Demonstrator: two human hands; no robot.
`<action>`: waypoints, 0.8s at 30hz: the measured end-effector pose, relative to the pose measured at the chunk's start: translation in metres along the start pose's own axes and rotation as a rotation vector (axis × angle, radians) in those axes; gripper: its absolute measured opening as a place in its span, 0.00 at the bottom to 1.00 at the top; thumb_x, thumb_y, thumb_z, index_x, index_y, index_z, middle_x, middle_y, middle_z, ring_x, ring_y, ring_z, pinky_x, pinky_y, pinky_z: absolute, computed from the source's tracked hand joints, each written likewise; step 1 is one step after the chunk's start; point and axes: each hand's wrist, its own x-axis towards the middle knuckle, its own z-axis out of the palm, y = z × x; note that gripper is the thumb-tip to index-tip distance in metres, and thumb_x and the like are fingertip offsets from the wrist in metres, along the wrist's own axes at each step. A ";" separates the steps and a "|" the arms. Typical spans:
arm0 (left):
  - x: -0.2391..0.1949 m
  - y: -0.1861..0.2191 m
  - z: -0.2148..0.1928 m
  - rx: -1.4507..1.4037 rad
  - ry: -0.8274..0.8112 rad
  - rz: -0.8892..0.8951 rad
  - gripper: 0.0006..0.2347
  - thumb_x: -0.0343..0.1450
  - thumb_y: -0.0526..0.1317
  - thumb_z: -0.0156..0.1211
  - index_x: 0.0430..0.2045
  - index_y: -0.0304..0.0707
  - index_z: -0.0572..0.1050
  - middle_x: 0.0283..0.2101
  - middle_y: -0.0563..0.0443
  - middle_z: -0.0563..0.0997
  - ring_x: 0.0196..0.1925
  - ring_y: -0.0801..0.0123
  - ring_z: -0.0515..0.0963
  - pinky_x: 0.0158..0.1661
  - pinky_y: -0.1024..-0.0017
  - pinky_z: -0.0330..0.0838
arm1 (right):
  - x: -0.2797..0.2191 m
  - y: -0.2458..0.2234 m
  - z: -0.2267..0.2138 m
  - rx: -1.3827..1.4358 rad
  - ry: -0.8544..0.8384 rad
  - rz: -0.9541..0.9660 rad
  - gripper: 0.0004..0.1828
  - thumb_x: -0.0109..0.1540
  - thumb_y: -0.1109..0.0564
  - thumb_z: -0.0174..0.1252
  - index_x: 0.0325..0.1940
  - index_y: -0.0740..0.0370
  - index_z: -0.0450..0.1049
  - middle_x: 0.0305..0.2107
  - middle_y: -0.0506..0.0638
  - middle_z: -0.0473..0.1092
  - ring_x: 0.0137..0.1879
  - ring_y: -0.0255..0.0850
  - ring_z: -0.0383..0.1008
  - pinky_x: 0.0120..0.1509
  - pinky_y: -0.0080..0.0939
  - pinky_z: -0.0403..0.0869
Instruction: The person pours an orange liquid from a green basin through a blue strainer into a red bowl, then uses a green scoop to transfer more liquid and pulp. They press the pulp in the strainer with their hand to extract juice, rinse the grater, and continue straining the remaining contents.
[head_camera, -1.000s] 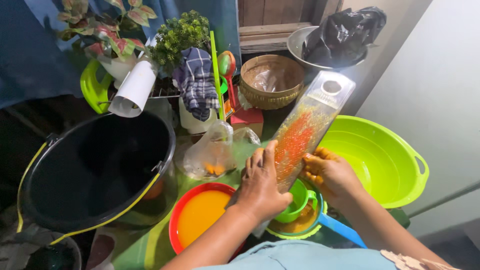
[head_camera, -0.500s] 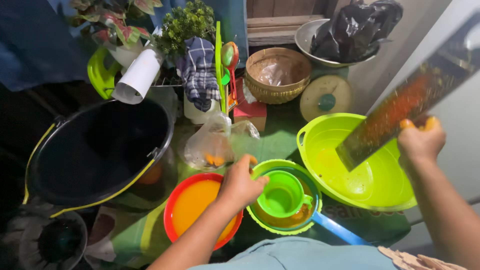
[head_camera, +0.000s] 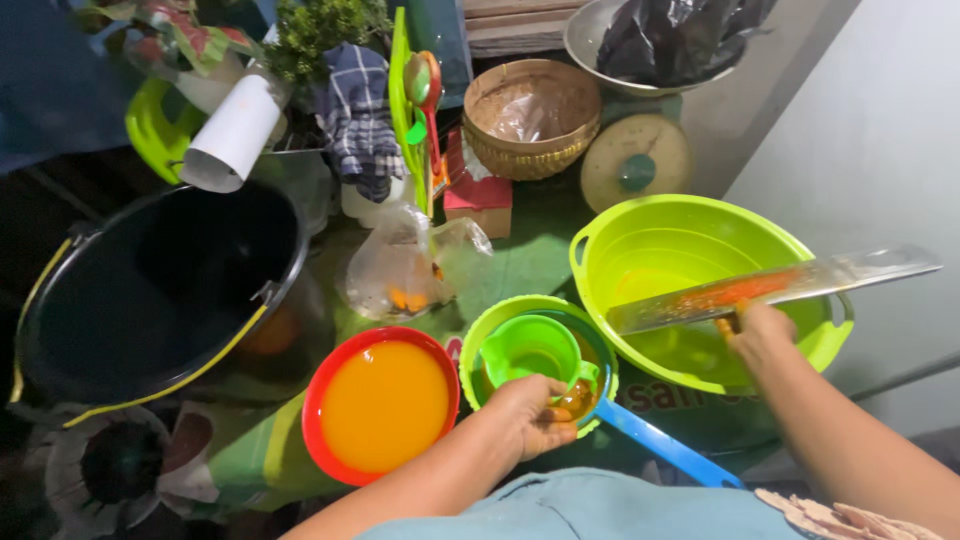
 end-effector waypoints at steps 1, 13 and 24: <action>0.007 0.000 -0.001 -0.097 -0.018 -0.036 0.24 0.72 0.44 0.60 0.58 0.23 0.66 0.55 0.26 0.75 0.52 0.38 0.79 0.48 0.49 0.78 | 0.003 0.005 -0.001 -0.039 -0.027 0.026 0.10 0.66 0.61 0.56 0.53 0.59 0.70 0.43 0.54 0.74 0.39 0.43 0.78 0.34 0.47 0.79; -0.005 0.004 -0.002 -0.258 0.217 0.032 0.19 0.75 0.42 0.50 0.61 0.35 0.63 0.55 0.29 0.71 0.47 0.34 0.80 0.43 0.45 0.80 | -0.165 0.001 0.007 -0.738 -0.353 -0.486 0.17 0.61 0.66 0.58 0.53 0.63 0.80 0.38 0.53 0.78 0.38 0.43 0.77 0.40 0.42 0.75; -0.032 0.007 -0.013 -0.101 0.284 0.158 0.17 0.73 0.42 0.56 0.55 0.37 0.68 0.50 0.36 0.75 0.41 0.45 0.80 0.37 0.53 0.79 | -0.274 0.061 0.071 -1.351 -0.581 -0.598 0.30 0.55 0.48 0.68 0.59 0.61 0.73 0.42 0.64 0.77 0.51 0.56 0.79 0.55 0.51 0.75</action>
